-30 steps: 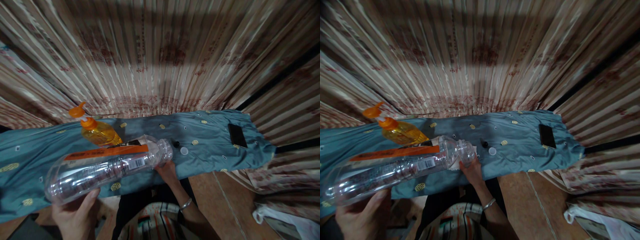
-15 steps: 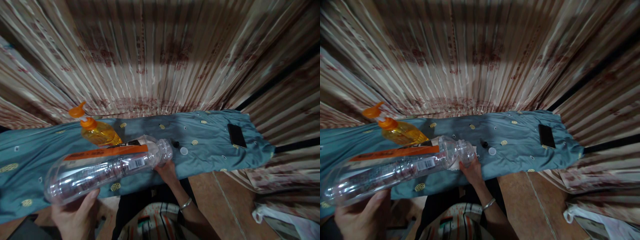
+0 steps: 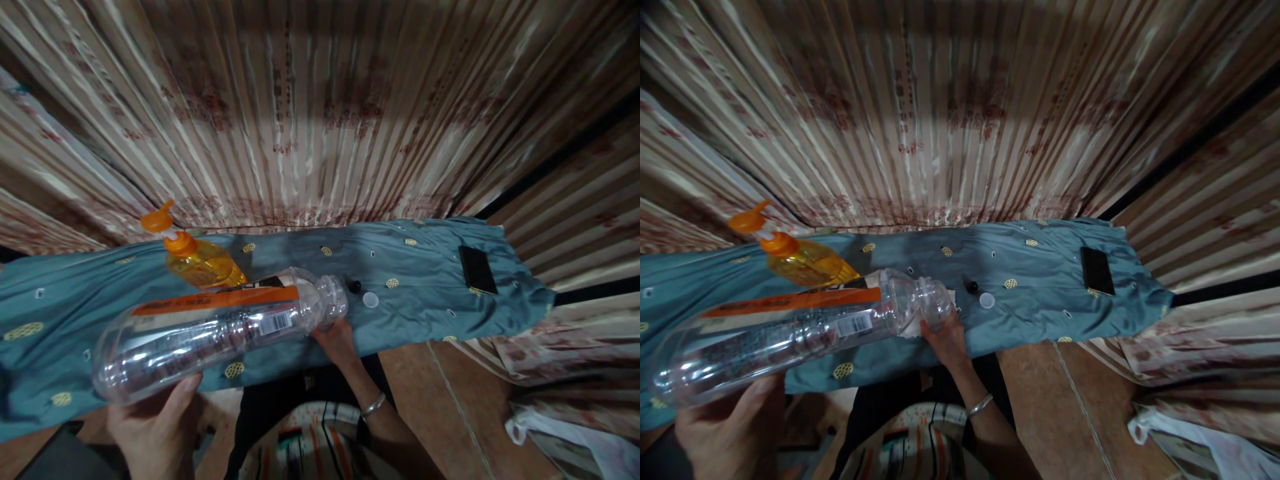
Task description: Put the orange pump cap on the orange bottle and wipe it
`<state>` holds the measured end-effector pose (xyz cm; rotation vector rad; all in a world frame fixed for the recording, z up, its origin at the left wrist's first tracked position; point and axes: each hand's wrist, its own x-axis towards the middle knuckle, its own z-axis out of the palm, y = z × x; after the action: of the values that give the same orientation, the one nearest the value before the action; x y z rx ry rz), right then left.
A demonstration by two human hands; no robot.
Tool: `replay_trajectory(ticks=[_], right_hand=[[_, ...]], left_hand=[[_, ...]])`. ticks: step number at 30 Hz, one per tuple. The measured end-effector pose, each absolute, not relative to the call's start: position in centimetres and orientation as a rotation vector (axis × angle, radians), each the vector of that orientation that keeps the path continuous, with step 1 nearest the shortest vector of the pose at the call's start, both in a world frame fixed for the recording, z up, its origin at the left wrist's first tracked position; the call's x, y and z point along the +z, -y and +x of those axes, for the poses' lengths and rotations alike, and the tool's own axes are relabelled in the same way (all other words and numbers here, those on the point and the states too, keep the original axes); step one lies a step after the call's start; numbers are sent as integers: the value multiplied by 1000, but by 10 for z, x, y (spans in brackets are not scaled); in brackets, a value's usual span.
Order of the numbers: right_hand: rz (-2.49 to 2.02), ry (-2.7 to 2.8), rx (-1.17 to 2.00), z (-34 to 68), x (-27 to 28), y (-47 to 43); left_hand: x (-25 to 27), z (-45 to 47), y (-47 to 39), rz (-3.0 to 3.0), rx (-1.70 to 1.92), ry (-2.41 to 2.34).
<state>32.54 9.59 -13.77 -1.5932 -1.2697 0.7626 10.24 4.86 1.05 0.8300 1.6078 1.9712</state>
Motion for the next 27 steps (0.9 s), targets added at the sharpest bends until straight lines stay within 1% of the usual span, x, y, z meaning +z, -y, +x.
replay_trajectory(ticks=[18,27], right_hand=[[-1575,1266,825,327,-138,-95],[-1598,1307,736,327,-141,-95]], left_hand=[[6,98,-50,898,1977,-1574],[8,99,-51,883,1960,-1586]])
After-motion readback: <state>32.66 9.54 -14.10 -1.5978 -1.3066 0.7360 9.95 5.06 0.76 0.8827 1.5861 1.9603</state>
